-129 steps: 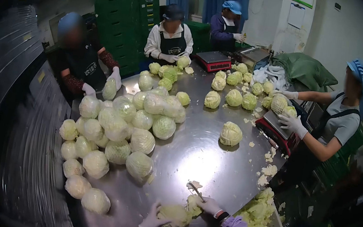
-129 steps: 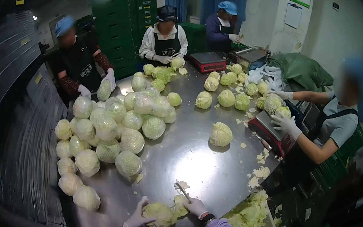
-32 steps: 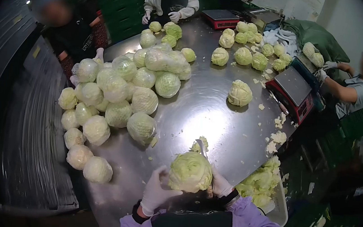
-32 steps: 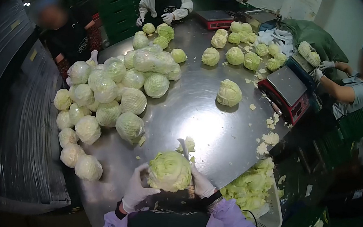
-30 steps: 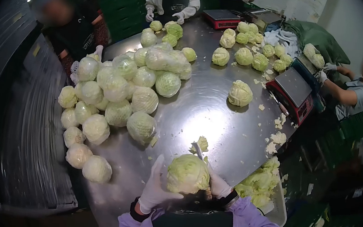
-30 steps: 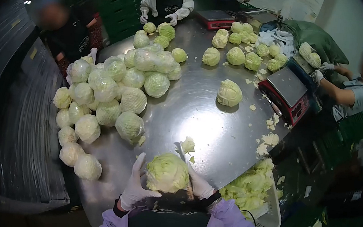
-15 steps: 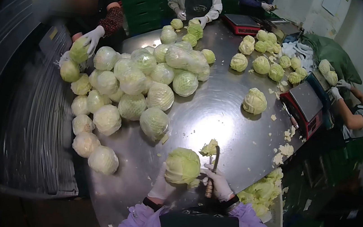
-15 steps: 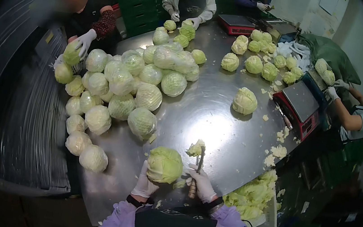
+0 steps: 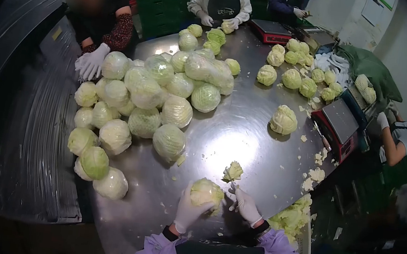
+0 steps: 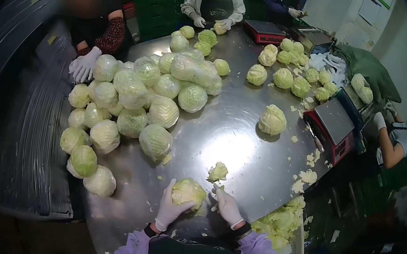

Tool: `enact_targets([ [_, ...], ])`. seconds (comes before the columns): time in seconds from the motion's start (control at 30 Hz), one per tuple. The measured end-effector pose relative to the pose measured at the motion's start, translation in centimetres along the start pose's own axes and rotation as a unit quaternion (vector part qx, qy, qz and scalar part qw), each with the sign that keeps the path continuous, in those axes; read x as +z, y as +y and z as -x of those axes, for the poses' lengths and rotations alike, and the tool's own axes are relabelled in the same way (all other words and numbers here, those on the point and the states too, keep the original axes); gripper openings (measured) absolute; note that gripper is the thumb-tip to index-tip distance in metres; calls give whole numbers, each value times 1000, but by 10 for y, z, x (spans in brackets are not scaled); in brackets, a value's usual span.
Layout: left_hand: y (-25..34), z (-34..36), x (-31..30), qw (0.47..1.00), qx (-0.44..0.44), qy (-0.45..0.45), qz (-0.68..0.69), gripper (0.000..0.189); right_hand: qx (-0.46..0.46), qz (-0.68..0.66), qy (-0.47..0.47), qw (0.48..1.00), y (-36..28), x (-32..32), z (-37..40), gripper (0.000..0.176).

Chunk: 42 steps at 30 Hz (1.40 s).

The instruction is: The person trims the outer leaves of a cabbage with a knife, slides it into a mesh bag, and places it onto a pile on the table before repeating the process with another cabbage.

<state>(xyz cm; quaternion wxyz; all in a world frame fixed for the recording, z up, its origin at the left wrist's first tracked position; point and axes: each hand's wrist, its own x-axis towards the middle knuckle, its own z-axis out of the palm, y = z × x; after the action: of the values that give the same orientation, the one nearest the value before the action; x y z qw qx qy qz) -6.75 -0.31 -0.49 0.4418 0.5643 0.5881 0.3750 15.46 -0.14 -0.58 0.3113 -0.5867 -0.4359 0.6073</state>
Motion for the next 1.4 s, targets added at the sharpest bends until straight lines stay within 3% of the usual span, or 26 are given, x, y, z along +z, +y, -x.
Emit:
enact_targets([
  [0.03, 3, 0, 6, 999, 7, 7, -32, 96, -70, 101, 34, 992, -9, 9, 9, 50],
  [0.07, 5, 0, 10, 998, 14, 15, -65, 100, -65, 99, 39, 992, -7, 16, 11, 50],
  [0.13, 5, -3, 14, 995, 30, 7, -99, 99, -233, 361, 102, 897, -8, 31, 10, 47],
  [0.2, 6, -5, 16, 990, 47, 2, -133, 98, -241, 343, 157, 894, 1, 41, 2, 44],
  [0.27, 8, -5, 18, 990, 27, 1, -141, 97, -163, 354, 145, 909, -8, 43, 0, 42],
  [0.4, 11, -9, 20, 984, 27, 0, -175, 95, -161, 342, 152, 913, -1, 38, -8, 40],
  [0.57, 14, -25, 17, 979, -23, -62, -192, 103, -166, 354, 152, 908, -2, 34, -25, 30],
  [0.73, 22, -18, 14, 980, -7, -58, -192, 103, -98, 318, 166, 928, 11, 15, -48, 32],
  [0.8, 19, -12, 7, 970, 81, -87, -210, 103, -17, 278, 183, 943, 28, 8, -57, 34],
  [0.83, 31, -14, -3, 971, 76, -85, -212, 103, -1, 262, 183, 948, 28, 8, -56, 36],
  [0.9, 47, -14, -26, 977, -18, -199, 71, 105, -29, 288, 181, 940, 20, 12, -41, 36],
  [0.93, 24, -11, -34, 978, -37, -194, 70, 105, -57, 311, 188, 930, 20, 14, -31, 37],
  [1.0, -47, -17, -41, 980, 44, -181, 69, 99, -77, 247, 211, 943, 72, 2, -45, 35],
  [1.07, -58, -14, -46, 974, 43, -203, 93, 103, 122, 130, 92, 980, 51, -10, -27, 39],
  [1.1, -47, -8, -41, 972, 26, -190, 137, 100, 122, 135, 83, 980, 40, -13, -19, 39],
  [1.17, -21, 0, -35, 967, 5, -178, 184, 96, -105, 311, 199, 923, 21, -17, -1, 46],
  [1.27, 4, -7, -32, 959, -34, -200, 200, 85, -153, 304, 140, 930, -29, -8, 16, 55],
  [1.33, 6, -10, -30, 985, 7, -168, 33, 74, -250, 374, 79, 889, -20, 13, 17, 59],
  [1.4, 0, -18, -29, 970, -33, -219, 102, 75, -299, 396, 71, 866, -11, 38, 8, 57],
])
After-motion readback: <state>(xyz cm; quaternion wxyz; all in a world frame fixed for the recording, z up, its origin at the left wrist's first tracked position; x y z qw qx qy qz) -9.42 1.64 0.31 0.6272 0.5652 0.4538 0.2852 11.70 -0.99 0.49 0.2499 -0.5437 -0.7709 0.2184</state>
